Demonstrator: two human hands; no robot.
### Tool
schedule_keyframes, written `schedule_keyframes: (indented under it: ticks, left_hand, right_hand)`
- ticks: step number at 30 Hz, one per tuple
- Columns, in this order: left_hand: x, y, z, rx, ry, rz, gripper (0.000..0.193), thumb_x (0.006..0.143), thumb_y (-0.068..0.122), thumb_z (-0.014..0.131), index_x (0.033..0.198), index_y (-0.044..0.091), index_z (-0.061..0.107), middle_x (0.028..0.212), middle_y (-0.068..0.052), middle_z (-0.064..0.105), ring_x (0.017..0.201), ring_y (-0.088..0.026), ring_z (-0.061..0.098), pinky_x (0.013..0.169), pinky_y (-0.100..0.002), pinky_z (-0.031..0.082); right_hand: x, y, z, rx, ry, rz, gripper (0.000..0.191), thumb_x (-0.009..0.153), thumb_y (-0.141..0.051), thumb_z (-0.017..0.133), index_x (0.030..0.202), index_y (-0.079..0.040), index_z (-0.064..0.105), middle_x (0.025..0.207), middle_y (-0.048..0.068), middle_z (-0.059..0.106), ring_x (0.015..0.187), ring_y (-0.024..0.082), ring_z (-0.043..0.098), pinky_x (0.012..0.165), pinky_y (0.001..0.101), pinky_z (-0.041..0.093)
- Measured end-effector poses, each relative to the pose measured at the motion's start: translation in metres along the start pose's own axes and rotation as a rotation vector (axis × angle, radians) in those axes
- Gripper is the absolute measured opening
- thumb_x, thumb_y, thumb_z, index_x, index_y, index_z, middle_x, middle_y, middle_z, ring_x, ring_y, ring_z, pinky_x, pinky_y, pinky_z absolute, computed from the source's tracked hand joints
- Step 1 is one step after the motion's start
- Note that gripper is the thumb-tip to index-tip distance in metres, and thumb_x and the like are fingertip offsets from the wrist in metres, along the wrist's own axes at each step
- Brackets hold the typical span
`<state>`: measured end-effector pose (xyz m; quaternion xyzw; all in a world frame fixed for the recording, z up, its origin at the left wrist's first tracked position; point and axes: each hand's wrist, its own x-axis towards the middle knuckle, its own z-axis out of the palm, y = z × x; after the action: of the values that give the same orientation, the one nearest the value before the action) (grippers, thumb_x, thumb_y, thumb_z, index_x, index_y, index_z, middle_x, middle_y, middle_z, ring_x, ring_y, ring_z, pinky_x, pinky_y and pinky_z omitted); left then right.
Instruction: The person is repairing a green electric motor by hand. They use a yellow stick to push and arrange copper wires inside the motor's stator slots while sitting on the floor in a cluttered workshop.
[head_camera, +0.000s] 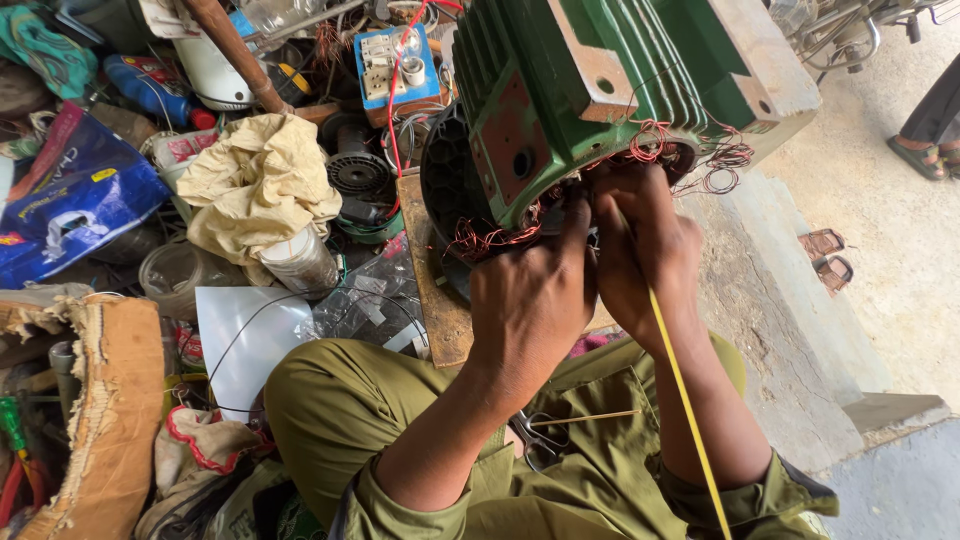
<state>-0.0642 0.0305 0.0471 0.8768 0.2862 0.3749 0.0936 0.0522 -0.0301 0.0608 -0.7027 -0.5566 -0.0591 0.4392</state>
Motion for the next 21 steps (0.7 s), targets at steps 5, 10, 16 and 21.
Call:
schedule_keyframes:
  ticks: [5,10,16,21]
  left_hand:
    - [0.003,0.003,-0.003,-0.044,-0.204,-0.050,0.061,0.096,0.018,0.062,0.151,-0.002,0.046,0.048,-0.010,0.061,0.035,-0.023,0.062,0.031,-0.042,0.048]
    - [0.003,-0.004,-0.004,-0.043,-0.117,-0.010,0.055,0.089,0.020,0.068,0.141,0.005,0.056,0.052,-0.012,0.062,0.044,-0.030,0.065,0.042,-0.044,0.052]
    - [0.002,-0.016,-0.002,-0.155,0.088,0.087,0.046,0.084,0.013,0.067,0.130,0.006,0.065,0.076,-0.015,0.071,0.059,-0.032,0.068,0.055,-0.044,0.056]
    - [0.001,-0.021,0.003,-0.204,-0.074,0.031,0.031,0.085,0.016,0.071,0.114,0.006,0.070,0.067,-0.015,0.068,0.057,-0.034,0.068,0.052,-0.046,0.055]
  right_hand:
    - [-0.025,-0.008,-0.014,0.183,0.103,-0.150,0.016,0.113,0.007,0.052,0.125,0.000,0.044,0.127,0.022,0.072,0.107,0.036,0.075,0.086,0.0372,0.061]
    - [-0.016,-0.008,-0.020,-0.185,0.030,-0.263,0.025,0.107,0.007,0.060,0.125,-0.002,0.045,0.119,0.019,0.077,0.075,0.026,0.072,0.062,0.0341,0.051]
    - [-0.008,-0.016,-0.021,-0.449,-0.079,-0.255,0.023,0.102,-0.001,0.064,0.121,-0.007,0.054,0.067,0.010,0.062,0.045,0.025,0.051,0.046,0.0404,0.035]
    - [-0.001,-0.020,-0.006,-0.547,-0.171,-0.154,0.017,0.109,-0.008,0.056,0.125,-0.006,0.054,0.067,0.010,0.060,0.040,0.022,0.044,0.044,0.0410,0.033]
